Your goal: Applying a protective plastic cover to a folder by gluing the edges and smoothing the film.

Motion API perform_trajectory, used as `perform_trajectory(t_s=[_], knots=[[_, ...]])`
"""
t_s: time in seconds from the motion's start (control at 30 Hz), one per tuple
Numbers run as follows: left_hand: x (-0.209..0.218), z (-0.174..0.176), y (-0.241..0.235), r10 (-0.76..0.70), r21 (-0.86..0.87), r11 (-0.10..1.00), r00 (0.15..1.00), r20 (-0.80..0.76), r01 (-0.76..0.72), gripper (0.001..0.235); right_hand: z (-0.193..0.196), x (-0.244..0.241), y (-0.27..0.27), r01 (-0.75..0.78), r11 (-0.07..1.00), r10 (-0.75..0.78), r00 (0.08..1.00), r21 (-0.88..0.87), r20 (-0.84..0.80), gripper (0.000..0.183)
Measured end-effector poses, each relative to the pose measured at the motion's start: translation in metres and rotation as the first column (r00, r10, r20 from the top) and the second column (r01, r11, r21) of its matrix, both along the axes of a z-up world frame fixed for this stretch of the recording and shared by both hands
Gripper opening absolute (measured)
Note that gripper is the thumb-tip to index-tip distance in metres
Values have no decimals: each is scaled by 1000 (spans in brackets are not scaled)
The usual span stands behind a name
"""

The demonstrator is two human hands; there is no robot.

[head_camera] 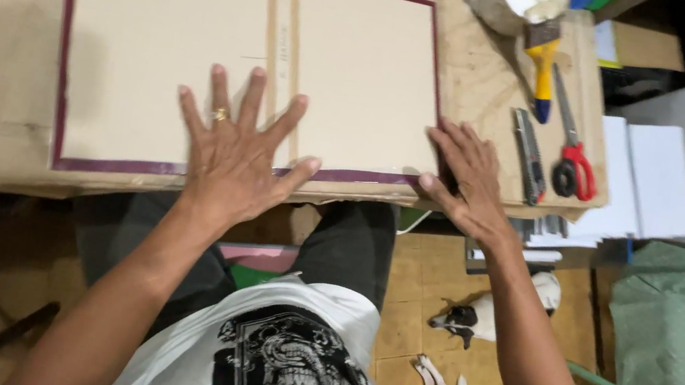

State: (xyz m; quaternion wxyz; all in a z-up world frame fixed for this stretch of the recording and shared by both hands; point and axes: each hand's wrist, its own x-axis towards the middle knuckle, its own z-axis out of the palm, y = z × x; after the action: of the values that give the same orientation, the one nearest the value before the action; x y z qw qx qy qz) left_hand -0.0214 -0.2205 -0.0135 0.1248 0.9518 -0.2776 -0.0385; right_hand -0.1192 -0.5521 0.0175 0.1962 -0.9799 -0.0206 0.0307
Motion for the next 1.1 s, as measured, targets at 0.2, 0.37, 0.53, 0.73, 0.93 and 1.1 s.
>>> perform_trajectory(t_s=[0.2, 0.37, 0.53, 0.73, 0.93, 1.1], knots=[[-1, 11, -1, 7, -11, 1000, 998, -65, -8, 79, -5, -5, 8, 17, 999, -14, 997, -44, 79, 60], [-3, 22, -6, 55, 10, 998, 995, -82, -54, 103, -28, -6, -18, -66, 987, 97, 972, -148, 214, 52], [-4, 12, 5, 142, -120, 983, 990, 23, -138, 72, -27, -3, -11, -188, 961, 250, 905, -203, 345, 48], [6, 26, 77, -137, 71, 987, 989, -55, 141, 97, -15, -4, 6, 20, 997, -6, 986, -80, 169, 57], [15, 21, 182, 63, 226, 974, 982, -180, -21, 90, -19, -8, 2, 30, 986, 2, 981, -163, 196, 51], [17, 21, 199, -3, 70, 998, 997, -75, 9, 66, -11, -8, 15, 82, 995, -71, 984, -62, 166, 61]])
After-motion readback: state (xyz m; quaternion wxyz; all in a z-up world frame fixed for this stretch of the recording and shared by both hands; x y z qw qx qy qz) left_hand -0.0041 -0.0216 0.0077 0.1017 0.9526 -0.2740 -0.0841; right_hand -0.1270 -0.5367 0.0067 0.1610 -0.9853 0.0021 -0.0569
